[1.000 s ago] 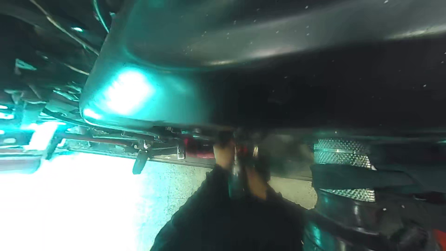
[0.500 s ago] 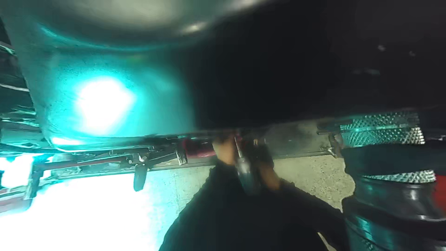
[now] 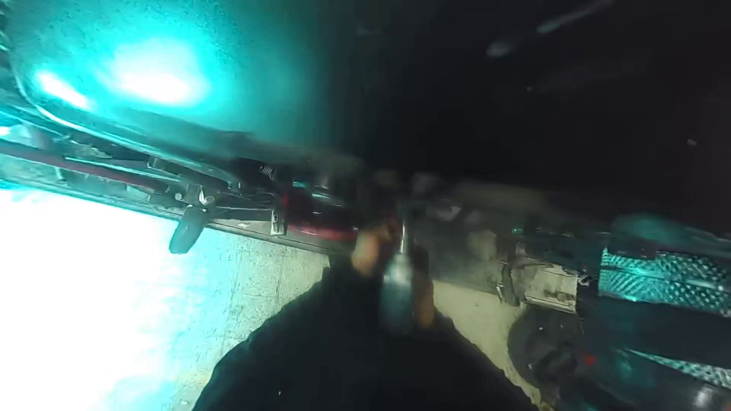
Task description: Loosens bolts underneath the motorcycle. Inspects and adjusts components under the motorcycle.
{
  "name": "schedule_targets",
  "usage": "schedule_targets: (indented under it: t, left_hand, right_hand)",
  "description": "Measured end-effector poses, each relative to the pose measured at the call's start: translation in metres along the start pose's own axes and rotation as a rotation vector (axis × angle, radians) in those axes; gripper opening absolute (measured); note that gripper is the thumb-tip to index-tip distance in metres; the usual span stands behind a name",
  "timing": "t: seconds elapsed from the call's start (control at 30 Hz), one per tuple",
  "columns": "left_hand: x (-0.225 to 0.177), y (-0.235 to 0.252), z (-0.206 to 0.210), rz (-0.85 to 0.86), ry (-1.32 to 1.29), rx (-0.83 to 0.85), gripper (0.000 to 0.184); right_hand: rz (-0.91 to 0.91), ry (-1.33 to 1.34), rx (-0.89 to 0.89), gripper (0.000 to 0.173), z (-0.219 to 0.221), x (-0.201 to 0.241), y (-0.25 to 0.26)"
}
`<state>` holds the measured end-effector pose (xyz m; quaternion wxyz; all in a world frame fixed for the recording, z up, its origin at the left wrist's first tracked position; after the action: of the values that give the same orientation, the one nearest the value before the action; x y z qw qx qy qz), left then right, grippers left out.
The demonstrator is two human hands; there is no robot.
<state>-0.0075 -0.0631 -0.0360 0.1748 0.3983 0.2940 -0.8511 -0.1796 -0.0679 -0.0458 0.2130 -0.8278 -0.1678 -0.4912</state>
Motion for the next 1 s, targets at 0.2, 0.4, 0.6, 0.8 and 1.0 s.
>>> schedule_targets:
  t: [0.2, 0.4, 0.6, 0.8, 1.0]
  left_hand:
    - [-0.018, 0.020, 0.017, 0.080, 0.180, 0.103, 0.028]
    - [-0.029, 0.020, 0.025, 0.204, 0.376, 0.242, 0.021]
    - [-0.032, 0.024, 0.025, 0.182, 0.643, 0.350, 0.023]
    - [-0.025, 0.033, 0.024, 0.148, 0.579, 0.410, 0.020]
    - [-0.029, 0.031, 0.026, 0.093, 0.532, 0.419, 0.017]
  right_hand:
    - [-0.151, -0.098, 0.049, 0.041, -0.001, 0.010, 0.018]
    - [-0.274, -0.408, -0.022, 0.050, 0.003, 0.028, 0.012]
    - [-0.223, -0.502, 0.044, 0.071, 0.015, 0.033, 0.010]
    - [-0.308, -0.444, 0.013, 0.068, 0.016, 0.040, 0.008]
    - [-0.248, -0.477, -0.008, 0.066, 0.022, 0.034, 0.009]
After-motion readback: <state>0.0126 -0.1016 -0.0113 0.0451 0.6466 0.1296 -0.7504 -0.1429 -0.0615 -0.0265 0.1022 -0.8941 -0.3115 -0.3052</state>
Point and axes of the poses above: each hand's wrist, its own y-axis towards the middle knuckle, its own z-axis out of the palm, x = y × z, the point moved 7 cm from there along y, towards the middle knuckle, and after that the axes turned 13 degrees about z, right-handed, at the moved point
